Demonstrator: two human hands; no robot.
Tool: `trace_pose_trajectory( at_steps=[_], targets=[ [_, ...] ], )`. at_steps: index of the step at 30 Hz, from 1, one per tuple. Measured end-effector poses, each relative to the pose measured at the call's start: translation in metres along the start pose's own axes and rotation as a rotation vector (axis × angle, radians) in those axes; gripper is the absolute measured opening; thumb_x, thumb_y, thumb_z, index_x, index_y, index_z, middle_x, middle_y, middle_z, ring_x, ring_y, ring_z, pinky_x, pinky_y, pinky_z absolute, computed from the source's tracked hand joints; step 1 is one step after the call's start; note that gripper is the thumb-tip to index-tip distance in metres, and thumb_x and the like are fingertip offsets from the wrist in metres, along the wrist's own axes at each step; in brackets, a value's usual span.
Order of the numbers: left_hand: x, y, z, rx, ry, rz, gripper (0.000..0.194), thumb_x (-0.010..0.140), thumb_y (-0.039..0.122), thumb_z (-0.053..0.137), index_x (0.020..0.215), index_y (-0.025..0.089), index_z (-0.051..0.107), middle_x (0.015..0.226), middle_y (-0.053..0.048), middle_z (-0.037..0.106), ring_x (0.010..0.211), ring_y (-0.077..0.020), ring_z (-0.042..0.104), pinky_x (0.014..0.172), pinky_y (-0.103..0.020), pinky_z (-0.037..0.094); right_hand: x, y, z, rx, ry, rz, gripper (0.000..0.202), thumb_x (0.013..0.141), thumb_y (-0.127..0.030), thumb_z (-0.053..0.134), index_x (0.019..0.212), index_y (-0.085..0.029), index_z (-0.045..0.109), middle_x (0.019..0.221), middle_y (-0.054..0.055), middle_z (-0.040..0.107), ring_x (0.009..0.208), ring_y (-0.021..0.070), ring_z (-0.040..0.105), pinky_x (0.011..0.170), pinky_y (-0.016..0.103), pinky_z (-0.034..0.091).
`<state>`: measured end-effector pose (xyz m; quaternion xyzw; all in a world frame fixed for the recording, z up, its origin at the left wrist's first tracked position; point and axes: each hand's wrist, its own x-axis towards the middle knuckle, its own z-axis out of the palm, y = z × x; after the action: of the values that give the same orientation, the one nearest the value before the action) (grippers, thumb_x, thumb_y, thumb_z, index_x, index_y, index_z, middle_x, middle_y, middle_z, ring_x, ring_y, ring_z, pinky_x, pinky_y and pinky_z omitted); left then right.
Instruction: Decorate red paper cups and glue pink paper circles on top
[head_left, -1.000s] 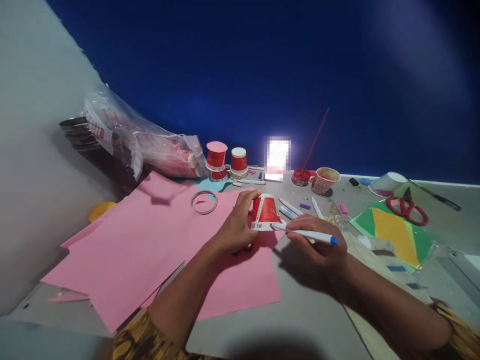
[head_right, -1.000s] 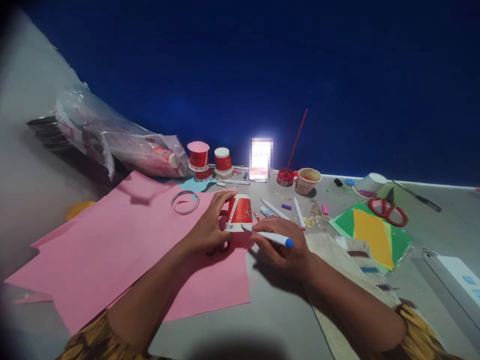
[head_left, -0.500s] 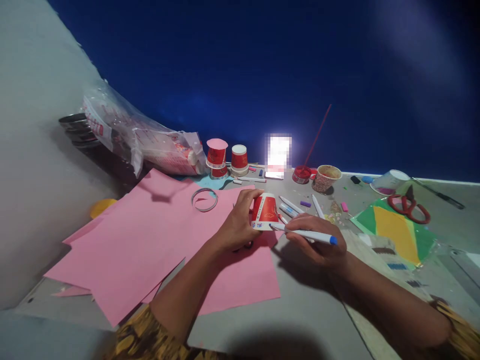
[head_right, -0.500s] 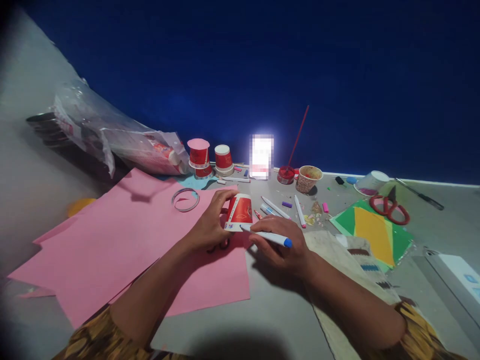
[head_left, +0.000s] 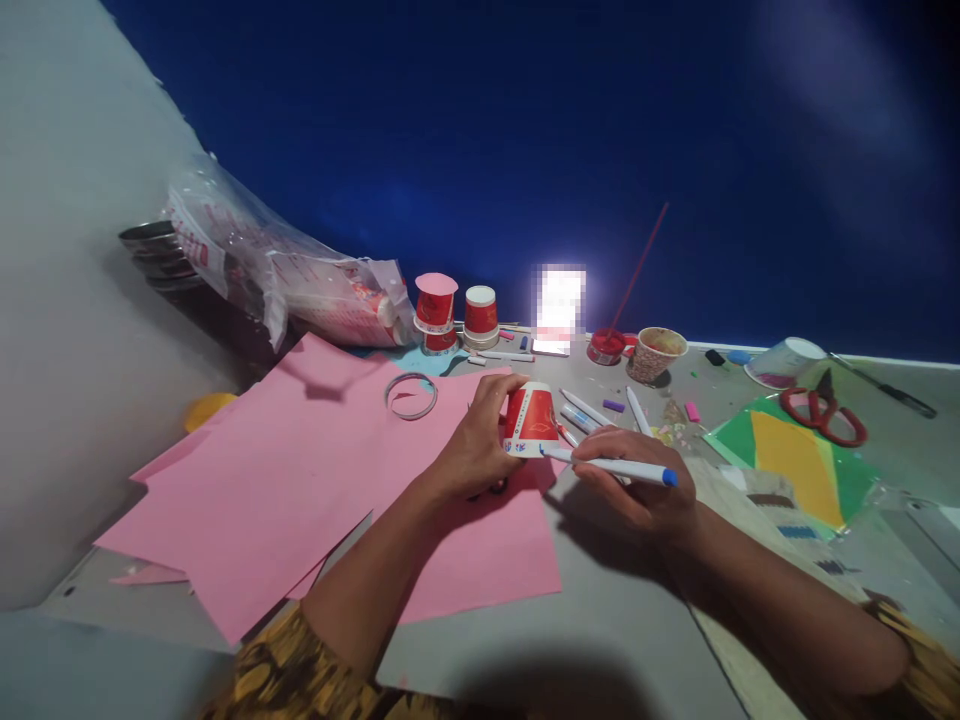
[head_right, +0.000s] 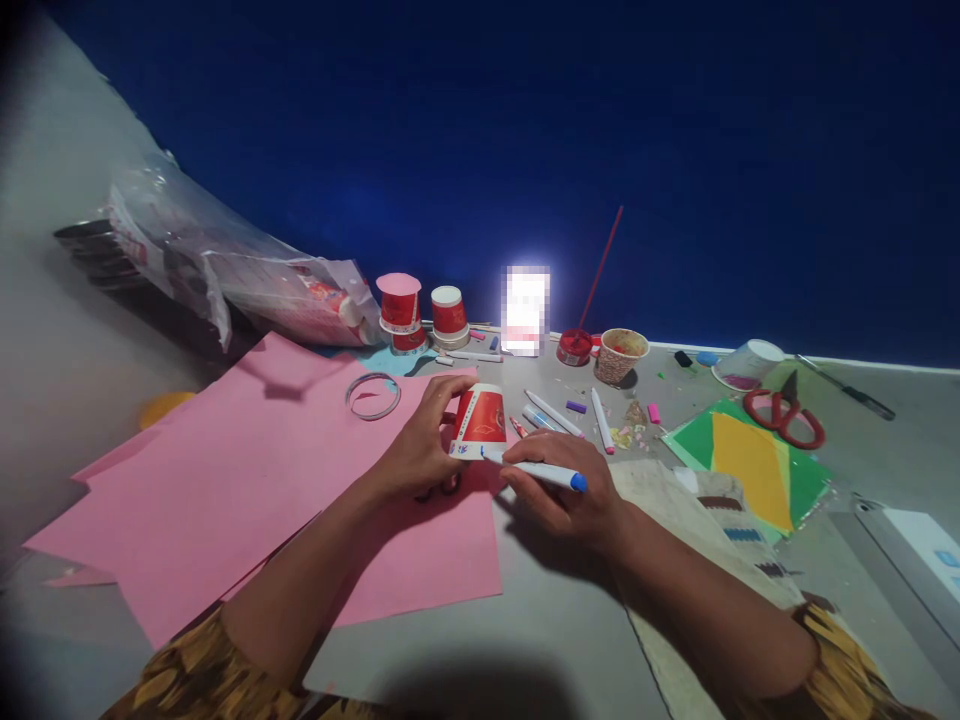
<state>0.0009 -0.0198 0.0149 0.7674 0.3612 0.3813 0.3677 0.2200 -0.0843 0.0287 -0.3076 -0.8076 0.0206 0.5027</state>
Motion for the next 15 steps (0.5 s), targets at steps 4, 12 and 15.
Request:
trace_pose_trajectory(
  at_steps=[4,12,15],
  targets=[
    [0.0004,-0.0004,-0.0009,-0.005,0.004,0.004,0.073,0.071,0.015,0.077,0.138,0.030,0.051,0.148,-0.010,0.048,0.137,-0.0326,0.054,0.111,-0.051,0.053,-0.0009,-0.0005,0.0000,0.010,-0.001,0.015,0.016,0.093,-0.012,0.066,0.101,-0.024,0.073,0.080,0.004,0.080,0.068,0.0213,0.077,0.065,0.032,0.063],
    [-0.0003,0.0000,0.0013,0.006,-0.004,0.007,0.073,0.073,0.024,0.082,0.138,0.028,0.050,0.146,-0.012,0.048,0.138,-0.0331,0.052,0.112,-0.053,0.051,-0.0023,-0.0018,0.0024,0.003,0.026,-0.023,0.015,0.096,-0.013,0.066,0.105,-0.023,0.072,0.085,0.005,0.081,0.073,0.0213,0.078,0.070,0.033,0.064],
    [-0.0002,0.0011,0.0013,0.014,0.006,0.002,0.073,0.073,0.024,0.082,0.138,0.028,0.049,0.146,-0.012,0.048,0.138,-0.0329,0.052,0.113,-0.053,0.050,-0.0020,-0.0024,0.0031,-0.004,0.002,-0.021,0.013,0.095,-0.013,0.066,0.101,-0.023,0.072,0.081,0.004,0.080,0.070,0.0204,0.077,0.067,0.032,0.063]
  ],
)
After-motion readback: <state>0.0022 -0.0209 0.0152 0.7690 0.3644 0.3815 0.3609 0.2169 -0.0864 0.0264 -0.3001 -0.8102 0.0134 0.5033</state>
